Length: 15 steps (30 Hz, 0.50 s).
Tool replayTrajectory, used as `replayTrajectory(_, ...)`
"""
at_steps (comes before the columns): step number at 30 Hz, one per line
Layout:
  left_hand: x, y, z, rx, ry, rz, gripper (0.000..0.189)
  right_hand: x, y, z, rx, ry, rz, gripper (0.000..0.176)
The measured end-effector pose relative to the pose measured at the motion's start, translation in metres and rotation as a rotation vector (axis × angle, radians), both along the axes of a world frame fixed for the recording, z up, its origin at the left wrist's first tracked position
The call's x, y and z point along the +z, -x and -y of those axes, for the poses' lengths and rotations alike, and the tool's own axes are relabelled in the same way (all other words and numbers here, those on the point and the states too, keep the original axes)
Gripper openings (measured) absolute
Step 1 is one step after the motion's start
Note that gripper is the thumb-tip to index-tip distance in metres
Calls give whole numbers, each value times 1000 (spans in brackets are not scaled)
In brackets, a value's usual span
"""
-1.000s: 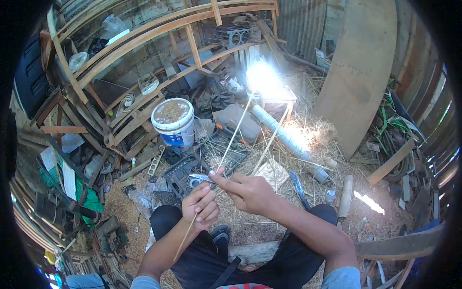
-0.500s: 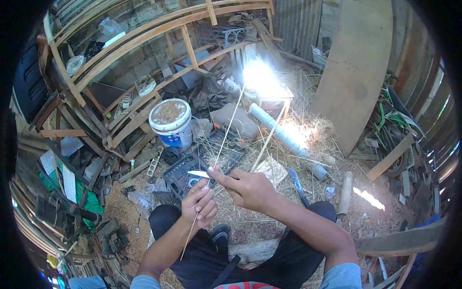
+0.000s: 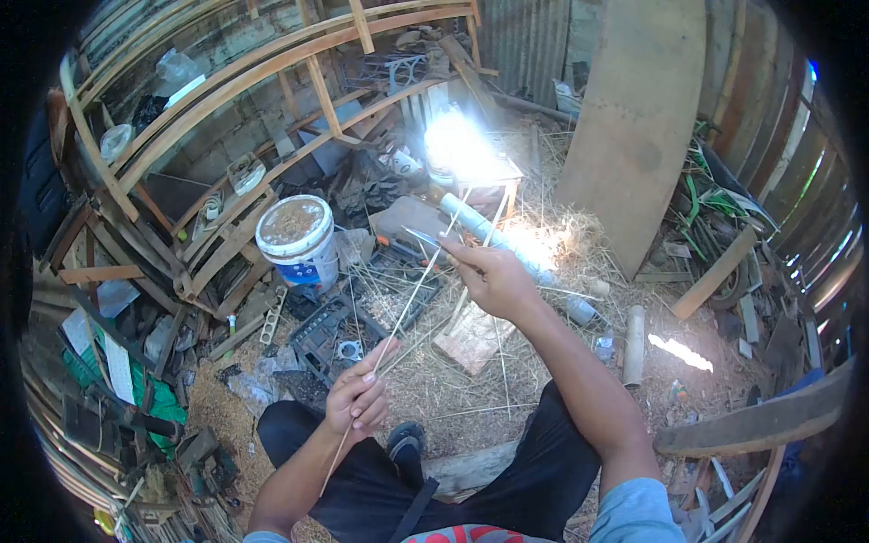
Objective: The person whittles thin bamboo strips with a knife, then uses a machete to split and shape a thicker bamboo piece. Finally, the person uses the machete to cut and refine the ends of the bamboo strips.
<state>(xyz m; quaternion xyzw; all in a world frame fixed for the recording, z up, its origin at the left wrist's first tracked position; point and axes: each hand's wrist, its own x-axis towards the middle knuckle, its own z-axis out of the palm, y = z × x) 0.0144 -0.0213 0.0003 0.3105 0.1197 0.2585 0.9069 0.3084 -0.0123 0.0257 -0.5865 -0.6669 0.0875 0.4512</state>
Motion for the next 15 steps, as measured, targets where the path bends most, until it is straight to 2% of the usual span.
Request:
replayTrajectory(1, 0, 1, -1, -9, -2, 0, 56, 4, 0, 2, 1, 48, 3, 38)
replayTrajectory(2, 0, 3, -2, -17, -3, 0, 56, -8, -6, -5, 34, -32, -18, 37)
replayTrajectory(5, -1, 11, 2, -41, -51, -38, 56, 10, -19, 1, -89, 49, -107, 39)
replayTrajectory(6, -2, 14, 4, -51, -74, -57, 56, -6, -39, -11, -136, 16, -183, 40)
replayTrajectory(9, -3, 13, 0, -44, -30, -73, 56, -2, -40, -9, -136, -6, -79, 40)
replayTrajectory(13, -5, 11, 1, -107, -148, -99, 55, 5, -28, -4, -185, -67, -69, 37)
replayTrajectory(15, -3, 12, 0, -124, -226, -117, 54, 1, -20, -4, -119, -122, 8, 38)
